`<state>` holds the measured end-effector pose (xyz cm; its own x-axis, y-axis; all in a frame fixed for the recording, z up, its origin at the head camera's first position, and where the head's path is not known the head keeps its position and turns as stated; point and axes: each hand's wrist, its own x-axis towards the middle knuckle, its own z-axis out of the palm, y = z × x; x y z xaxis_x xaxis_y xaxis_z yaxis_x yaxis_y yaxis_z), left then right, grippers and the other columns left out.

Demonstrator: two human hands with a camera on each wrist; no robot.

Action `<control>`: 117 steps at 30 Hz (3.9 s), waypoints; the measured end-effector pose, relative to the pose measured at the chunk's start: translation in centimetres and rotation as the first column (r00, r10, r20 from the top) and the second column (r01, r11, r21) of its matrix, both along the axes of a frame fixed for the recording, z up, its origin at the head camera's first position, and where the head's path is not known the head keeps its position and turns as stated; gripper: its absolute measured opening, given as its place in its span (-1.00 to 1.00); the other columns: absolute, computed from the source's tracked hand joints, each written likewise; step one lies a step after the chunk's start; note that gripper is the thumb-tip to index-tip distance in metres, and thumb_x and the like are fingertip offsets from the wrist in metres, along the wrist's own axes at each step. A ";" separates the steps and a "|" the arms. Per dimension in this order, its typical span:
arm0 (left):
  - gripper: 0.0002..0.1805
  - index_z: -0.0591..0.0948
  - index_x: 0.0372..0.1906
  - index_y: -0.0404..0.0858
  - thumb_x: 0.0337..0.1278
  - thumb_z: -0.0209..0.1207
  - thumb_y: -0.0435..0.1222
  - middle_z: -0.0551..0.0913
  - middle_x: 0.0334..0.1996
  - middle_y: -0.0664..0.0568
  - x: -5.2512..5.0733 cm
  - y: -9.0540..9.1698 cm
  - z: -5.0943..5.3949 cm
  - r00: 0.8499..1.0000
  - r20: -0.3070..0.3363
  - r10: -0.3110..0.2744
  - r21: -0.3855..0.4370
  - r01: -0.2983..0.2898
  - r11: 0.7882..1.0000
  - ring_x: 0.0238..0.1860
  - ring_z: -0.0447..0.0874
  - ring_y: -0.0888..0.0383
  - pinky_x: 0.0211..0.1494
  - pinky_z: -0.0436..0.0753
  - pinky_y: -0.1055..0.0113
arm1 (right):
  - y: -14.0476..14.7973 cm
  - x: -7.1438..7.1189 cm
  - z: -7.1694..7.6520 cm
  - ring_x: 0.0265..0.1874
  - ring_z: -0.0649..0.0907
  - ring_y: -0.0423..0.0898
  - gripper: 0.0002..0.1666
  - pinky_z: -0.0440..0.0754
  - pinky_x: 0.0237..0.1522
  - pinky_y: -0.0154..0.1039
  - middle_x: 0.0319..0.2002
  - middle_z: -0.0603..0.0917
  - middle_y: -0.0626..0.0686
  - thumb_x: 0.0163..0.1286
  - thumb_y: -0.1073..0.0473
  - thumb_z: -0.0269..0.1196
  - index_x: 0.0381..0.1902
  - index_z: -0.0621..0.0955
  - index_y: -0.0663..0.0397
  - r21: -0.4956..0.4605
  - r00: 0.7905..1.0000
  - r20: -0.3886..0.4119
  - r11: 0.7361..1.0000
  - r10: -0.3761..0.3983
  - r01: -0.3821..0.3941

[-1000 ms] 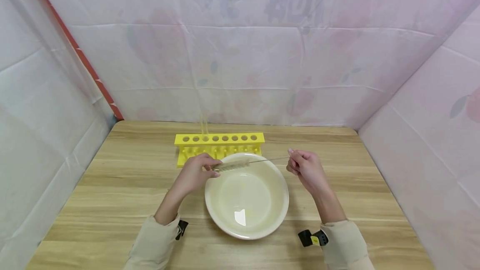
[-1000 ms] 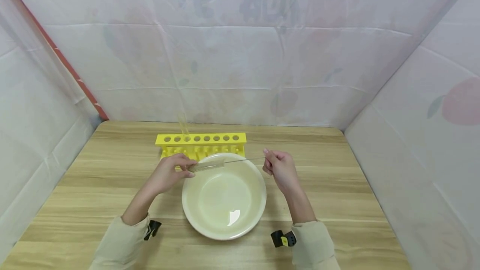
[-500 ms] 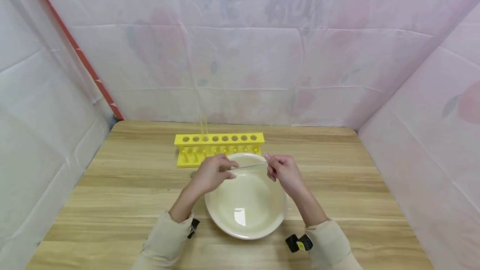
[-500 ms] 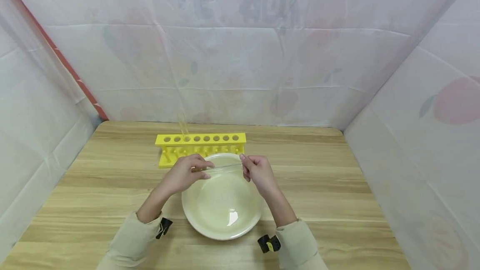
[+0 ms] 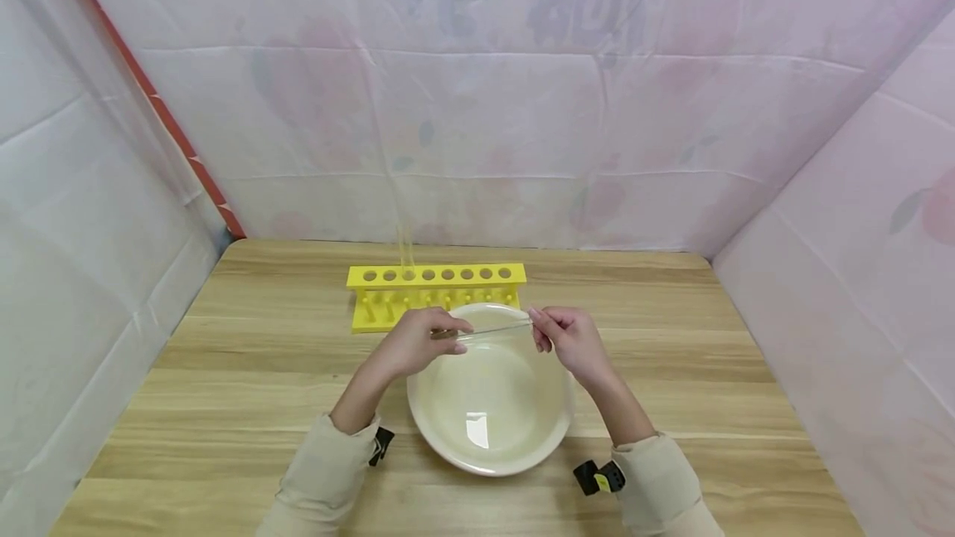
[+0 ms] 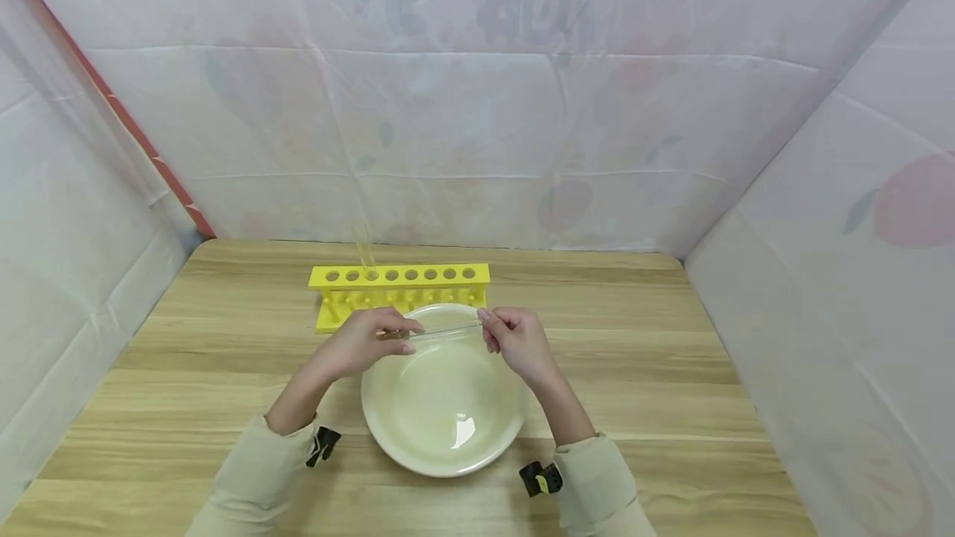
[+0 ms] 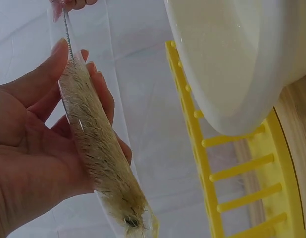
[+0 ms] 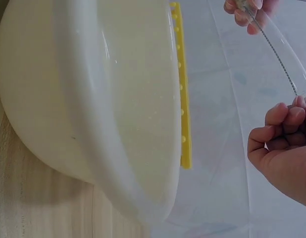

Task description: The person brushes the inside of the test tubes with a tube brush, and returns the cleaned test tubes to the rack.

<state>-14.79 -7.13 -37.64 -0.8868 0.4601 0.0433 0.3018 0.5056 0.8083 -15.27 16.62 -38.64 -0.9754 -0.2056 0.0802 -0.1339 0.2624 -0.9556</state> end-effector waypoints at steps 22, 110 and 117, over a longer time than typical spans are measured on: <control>-0.73 0.65 -0.09 -0.26 0.04 0.24 -0.35 0.58 -0.37 0.07 0.3 0.8 -0.1 0.994 -0.110 0.012 -0.102 -0.024 0.994 -0.43 0.45 0.22 -0.38 0.45 0.38 | 0.8 0.0 -0.4 -0.74 0.37 -0.02 -0.47 0.38 -0.53 -0.31 -0.80 0.33 0.04 0.39 0.21 0.07 -0.80 0.35 0.28 -0.042 0.998 0.055 0.998 -0.039 0.041; -0.72 0.66 -0.13 -0.31 -0.04 0.29 -0.37 0.59 -0.43 0.09 0.6 -2.0 -1.5 0.993 -0.114 0.041 -0.012 -0.043 0.999 -0.41 0.46 0.22 -0.35 0.50 0.41 | 4.5 -0.6 -0.4 -0.75 0.33 -0.14 -0.48 0.29 -0.61 -0.30 -0.79 0.32 0.07 0.39 0.24 0.05 -0.77 0.31 0.34 -0.037 0.994 -0.097 0.998 -0.055 0.052; -0.71 0.67 -0.15 -0.28 -0.09 0.31 -0.37 0.59 -0.41 0.08 0.7 -1.5 -1.5 0.982 -0.173 0.081 -0.080 -0.096 0.992 -0.40 0.48 0.21 -0.33 0.49 0.39 | 4.5 -0.9 0.1 -0.82 0.25 -0.22 -0.45 0.32 -0.57 -0.33 -0.83 0.22 -0.07 0.40 0.30 -0.01 -0.83 0.22 0.17 -0.228 0.979 0.197 0.969 -0.047 0.093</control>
